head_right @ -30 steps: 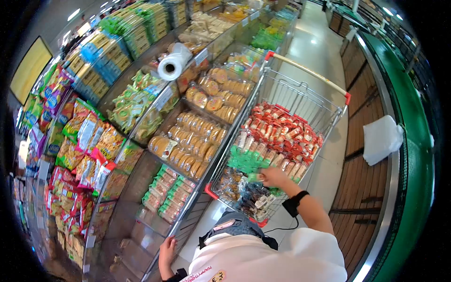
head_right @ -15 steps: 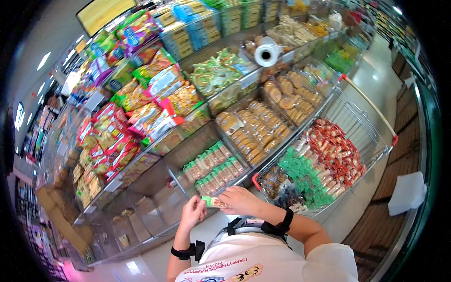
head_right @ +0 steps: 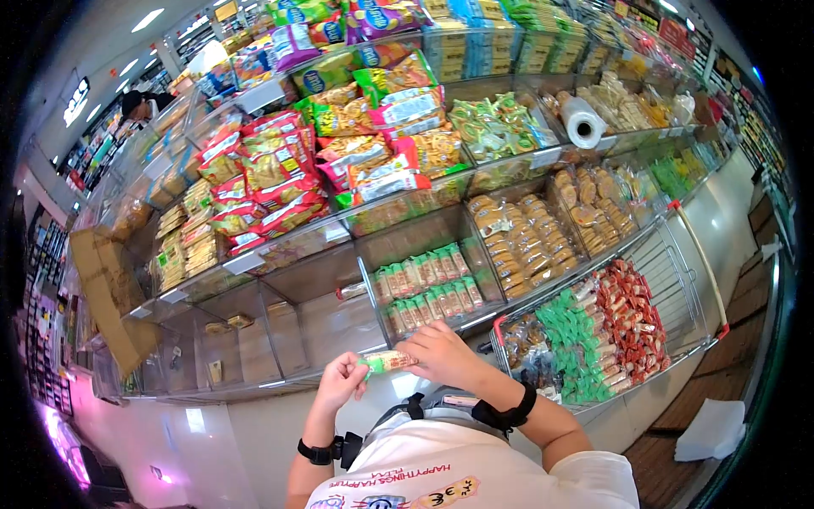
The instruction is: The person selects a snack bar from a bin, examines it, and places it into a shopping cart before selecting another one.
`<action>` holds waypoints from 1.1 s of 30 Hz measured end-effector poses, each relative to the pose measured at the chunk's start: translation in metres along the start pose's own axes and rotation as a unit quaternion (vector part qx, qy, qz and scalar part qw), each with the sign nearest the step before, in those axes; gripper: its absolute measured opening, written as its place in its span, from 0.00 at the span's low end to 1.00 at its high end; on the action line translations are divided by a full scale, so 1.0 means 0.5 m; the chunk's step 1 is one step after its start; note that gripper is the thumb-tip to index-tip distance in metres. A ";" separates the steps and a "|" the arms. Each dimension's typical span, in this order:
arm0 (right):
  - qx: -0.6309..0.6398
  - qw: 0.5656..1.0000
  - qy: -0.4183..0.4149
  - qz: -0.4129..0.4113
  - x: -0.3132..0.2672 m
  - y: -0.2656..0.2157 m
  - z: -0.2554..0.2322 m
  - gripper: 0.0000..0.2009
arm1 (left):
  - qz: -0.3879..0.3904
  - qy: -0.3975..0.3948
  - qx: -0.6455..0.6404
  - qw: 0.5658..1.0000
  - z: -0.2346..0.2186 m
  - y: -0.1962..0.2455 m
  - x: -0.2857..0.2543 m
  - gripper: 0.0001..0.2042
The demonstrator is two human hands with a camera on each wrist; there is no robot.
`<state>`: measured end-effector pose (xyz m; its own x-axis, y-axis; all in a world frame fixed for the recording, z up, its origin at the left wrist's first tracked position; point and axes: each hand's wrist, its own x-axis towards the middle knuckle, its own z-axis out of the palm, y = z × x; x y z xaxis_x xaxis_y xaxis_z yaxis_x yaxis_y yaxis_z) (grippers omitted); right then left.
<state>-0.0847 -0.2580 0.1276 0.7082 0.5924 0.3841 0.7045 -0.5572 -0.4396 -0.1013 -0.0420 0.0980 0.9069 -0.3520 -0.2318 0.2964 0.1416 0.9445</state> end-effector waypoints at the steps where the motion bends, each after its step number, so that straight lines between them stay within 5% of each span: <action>1: 0.016 1.000 -0.021 0.010 0.006 -0.008 0.011 0.16 | 0.021 0.037 -0.005 0.999 -0.010 -0.002 -0.007 0.09; 10: 0.120 0.980 -0.156 0.030 0.057 -0.084 0.087 0.18 | 0.078 0.109 0.209 0.969 -0.090 -0.010 -0.087 0.09; 16: 0.106 0.971 -0.216 -0.007 0.053 -0.058 0.090 0.18 | 0.029 -0.010 0.149 0.988 -0.109 -0.026 -0.122 0.08; 19: 0.086 0.985 -0.129 -0.071 0.055 -0.076 0.104 0.17 | 0.022 -0.034 0.057 0.998 -0.113 -0.030 -0.118 0.08; 25: 0.130 0.982 -0.140 -0.007 0.034 -0.081 0.164 0.17 | -0.014 -0.071 0.013 0.997 -0.117 -0.062 -0.088 0.08; 28: 0.113 0.988 -0.106 0.016 0.029 -0.027 0.179 0.13 | -0.004 0.003 0.085 0.996 -0.111 -0.066 -0.057 0.04; 31: 0.137 0.974 -0.087 0.158 0.033 0.063 0.202 0.12 | -0.016 0.074 0.129 0.989 -0.125 -0.078 -0.033 0.05; 33: 0.337 0.831 -0.114 0.428 0.058 0.119 0.201 0.14 | -0.016 0.109 0.157 0.981 -0.140 -0.074 -0.023 0.06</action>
<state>-0.0269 -0.2154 0.0309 0.8553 0.2842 -0.4333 -0.2929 -0.4248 -0.8566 -0.1017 0.0215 0.0495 0.9514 -0.1409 -0.2740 0.2492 -0.1710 0.9532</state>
